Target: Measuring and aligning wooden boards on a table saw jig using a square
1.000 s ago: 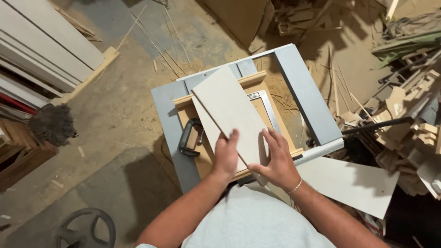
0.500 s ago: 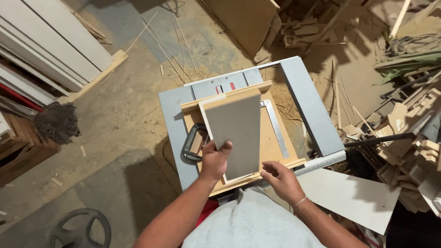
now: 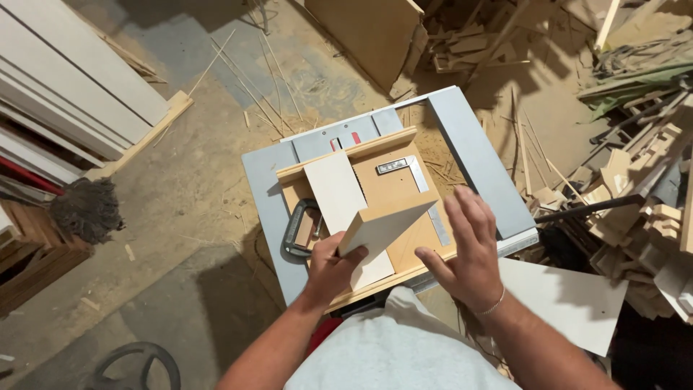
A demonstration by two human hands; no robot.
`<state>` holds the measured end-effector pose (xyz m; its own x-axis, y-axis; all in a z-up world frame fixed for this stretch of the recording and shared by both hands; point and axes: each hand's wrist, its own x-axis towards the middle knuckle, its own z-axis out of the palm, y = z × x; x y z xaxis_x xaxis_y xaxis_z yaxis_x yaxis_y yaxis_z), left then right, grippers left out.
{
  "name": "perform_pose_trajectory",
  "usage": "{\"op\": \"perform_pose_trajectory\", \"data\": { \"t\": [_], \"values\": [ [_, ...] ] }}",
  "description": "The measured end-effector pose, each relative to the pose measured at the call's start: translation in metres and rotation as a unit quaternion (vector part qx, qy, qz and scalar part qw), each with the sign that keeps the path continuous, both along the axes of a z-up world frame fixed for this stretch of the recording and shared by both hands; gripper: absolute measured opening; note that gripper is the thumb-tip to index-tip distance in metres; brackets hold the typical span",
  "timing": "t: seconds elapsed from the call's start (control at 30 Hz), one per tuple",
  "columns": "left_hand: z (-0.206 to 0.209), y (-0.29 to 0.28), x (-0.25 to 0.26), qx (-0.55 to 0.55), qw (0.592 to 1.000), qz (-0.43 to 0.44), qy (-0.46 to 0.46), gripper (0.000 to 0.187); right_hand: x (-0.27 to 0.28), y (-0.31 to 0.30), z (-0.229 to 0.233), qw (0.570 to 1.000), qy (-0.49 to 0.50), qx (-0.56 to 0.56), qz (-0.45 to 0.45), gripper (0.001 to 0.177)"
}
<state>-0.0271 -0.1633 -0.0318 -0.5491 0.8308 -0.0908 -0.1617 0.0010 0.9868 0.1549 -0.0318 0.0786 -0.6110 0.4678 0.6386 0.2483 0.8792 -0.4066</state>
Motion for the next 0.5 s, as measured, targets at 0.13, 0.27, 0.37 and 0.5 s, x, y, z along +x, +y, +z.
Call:
{"op": "perform_pose_trajectory", "data": {
  "t": [0.13, 0.27, 0.37, 0.5],
  "values": [
    [-0.004, -0.004, 0.001, -0.055, 0.998, 0.0, 0.03, 0.015, -0.016, 0.006, 0.005, 0.995, -0.036, 0.085, 0.024, 0.07],
    [-0.009, -0.009, -0.002, -0.069, 0.996, 0.005, 0.058, 0.021, -0.034, -0.011, 0.008, 0.992, -0.056, 0.103, 0.037, 0.069],
    [-0.011, -0.011, -0.004, -0.075, 0.993, -0.011, 0.096, 0.024, -0.048, -0.023, 0.015, 0.992, -0.044, 0.078, 0.085, 0.069],
    [-0.007, -0.017, -0.009, -0.004, 0.991, 0.019, 0.135, 0.023, -0.054, -0.023, 0.029, 0.989, -0.035, 0.075, 0.121, 0.064]
  ]
}}
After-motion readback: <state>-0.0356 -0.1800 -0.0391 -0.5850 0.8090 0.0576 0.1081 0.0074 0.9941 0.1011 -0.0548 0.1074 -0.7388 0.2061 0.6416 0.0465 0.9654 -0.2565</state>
